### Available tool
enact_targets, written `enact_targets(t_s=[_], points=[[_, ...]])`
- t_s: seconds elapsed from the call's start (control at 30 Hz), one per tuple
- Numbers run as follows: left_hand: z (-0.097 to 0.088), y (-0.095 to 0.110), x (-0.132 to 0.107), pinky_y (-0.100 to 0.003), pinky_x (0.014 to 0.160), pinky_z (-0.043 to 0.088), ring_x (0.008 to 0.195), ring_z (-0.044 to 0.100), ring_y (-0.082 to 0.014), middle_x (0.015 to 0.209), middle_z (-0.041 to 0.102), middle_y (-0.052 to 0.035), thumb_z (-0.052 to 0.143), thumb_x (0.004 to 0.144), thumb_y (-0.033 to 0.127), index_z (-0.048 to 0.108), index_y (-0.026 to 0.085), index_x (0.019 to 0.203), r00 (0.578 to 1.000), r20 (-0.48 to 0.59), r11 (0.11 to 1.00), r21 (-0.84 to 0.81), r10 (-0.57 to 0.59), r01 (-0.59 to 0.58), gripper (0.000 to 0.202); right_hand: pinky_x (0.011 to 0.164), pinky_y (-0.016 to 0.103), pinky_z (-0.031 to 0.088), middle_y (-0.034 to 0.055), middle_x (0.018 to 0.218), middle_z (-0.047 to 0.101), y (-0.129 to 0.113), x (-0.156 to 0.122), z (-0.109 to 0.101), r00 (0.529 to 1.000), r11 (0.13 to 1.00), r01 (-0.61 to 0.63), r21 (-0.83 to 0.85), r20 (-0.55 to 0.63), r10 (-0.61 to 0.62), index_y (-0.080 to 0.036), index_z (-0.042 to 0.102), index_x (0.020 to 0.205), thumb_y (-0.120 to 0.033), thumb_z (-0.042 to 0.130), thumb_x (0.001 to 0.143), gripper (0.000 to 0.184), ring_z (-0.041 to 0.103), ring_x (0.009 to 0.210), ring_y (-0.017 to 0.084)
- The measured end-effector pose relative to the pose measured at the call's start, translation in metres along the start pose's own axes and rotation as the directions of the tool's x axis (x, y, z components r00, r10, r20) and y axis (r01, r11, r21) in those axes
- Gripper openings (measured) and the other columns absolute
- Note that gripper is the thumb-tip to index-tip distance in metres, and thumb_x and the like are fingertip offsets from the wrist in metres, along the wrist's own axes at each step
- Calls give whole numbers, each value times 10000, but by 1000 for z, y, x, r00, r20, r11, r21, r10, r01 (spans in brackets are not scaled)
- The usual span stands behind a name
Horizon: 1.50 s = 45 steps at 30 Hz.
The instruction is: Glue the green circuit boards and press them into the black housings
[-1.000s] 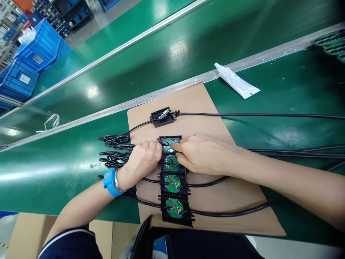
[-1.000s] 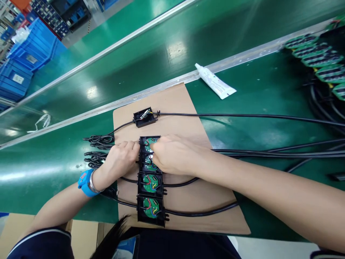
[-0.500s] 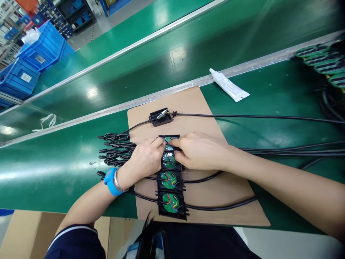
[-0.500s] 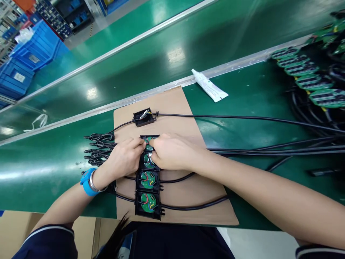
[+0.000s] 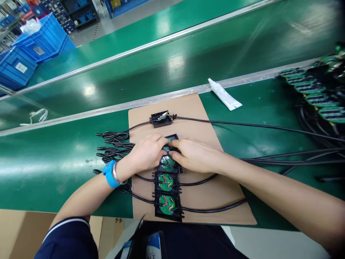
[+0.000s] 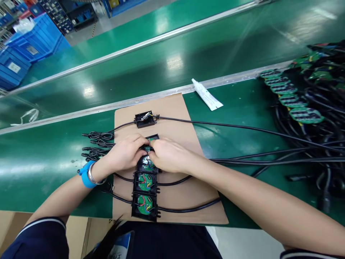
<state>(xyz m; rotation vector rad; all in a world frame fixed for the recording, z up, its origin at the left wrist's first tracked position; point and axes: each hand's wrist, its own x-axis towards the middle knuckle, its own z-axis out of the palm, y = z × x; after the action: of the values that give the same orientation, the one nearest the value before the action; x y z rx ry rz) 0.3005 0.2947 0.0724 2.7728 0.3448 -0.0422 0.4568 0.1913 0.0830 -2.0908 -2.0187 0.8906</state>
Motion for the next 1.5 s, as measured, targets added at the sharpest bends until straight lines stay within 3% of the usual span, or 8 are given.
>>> enact_targets(t_s=[0.23,0.47,0.63,0.7,0.87,1.0,1.13,1.5], points=[[-3,-8,5,-390,936,496,994,586,-241,1026,654,-105,512,860,97,642,124,1014,983,9,983,15,184,-184,203,657,285,408,66,842,682,25,-12,-7,1000,988,-23,155,-14,26,-121,526,1188,-237,507,837,370,610,763,199],[3,-16,2,-377,926,530,1041,630,-239,1184,638,-120,513,876,84,674,123,1024,964,33,964,15,263,-264,222,640,282,367,29,780,640,31,-12,-11,999,984,-31,175,-16,34,-185,536,884,-211,475,845,77,539,671,156],[4,-15,2,-379,920,540,1051,656,-244,1186,679,-111,534,860,79,674,132,1042,964,30,963,50,263,-264,236,603,276,343,-1,666,597,41,-2,-10,993,978,120,171,-16,-119,-194,560,726,-217,463,872,177,487,592,130],[4,-14,1,-367,917,539,1049,660,-239,1180,687,-107,534,860,86,673,136,1040,965,28,964,40,262,-263,232,612,268,367,11,703,608,49,0,-3,958,959,259,118,-158,-239,-187,577,769,-206,467,880,157,506,614,131],[2,-10,1,-359,901,528,1016,657,-230,1122,693,-95,506,882,94,647,143,1030,972,46,972,20,232,-233,210,622,268,403,52,730,568,69,1,28,726,896,383,-226,-526,-443,-150,570,808,-181,440,937,185,516,665,150],[-1,-5,1,-354,821,527,905,652,-226,1000,692,-78,484,864,65,580,137,1130,983,91,985,46,160,-164,292,612,280,383,36,694,524,70,0,38,704,876,327,-353,-527,-476,-174,532,725,-142,461,920,209,484,665,155],[2,-2,0,-355,862,519,964,641,-234,1103,678,-83,520,834,72,518,146,1295,980,64,977,92,188,-193,467,570,295,334,30,680,524,62,-3,36,671,813,318,-487,-490,-556,-185,535,706,-110,467,915,232,456,663,163],[-1,8,0,-379,786,506,866,592,-242,1006,640,-83,465,823,54,536,103,1270,978,84,958,200,191,-205,456,569,325,291,48,740,573,59,-7,38,789,836,285,-469,-381,-482,-168,587,805,-54,448,896,201,486,675,182]])
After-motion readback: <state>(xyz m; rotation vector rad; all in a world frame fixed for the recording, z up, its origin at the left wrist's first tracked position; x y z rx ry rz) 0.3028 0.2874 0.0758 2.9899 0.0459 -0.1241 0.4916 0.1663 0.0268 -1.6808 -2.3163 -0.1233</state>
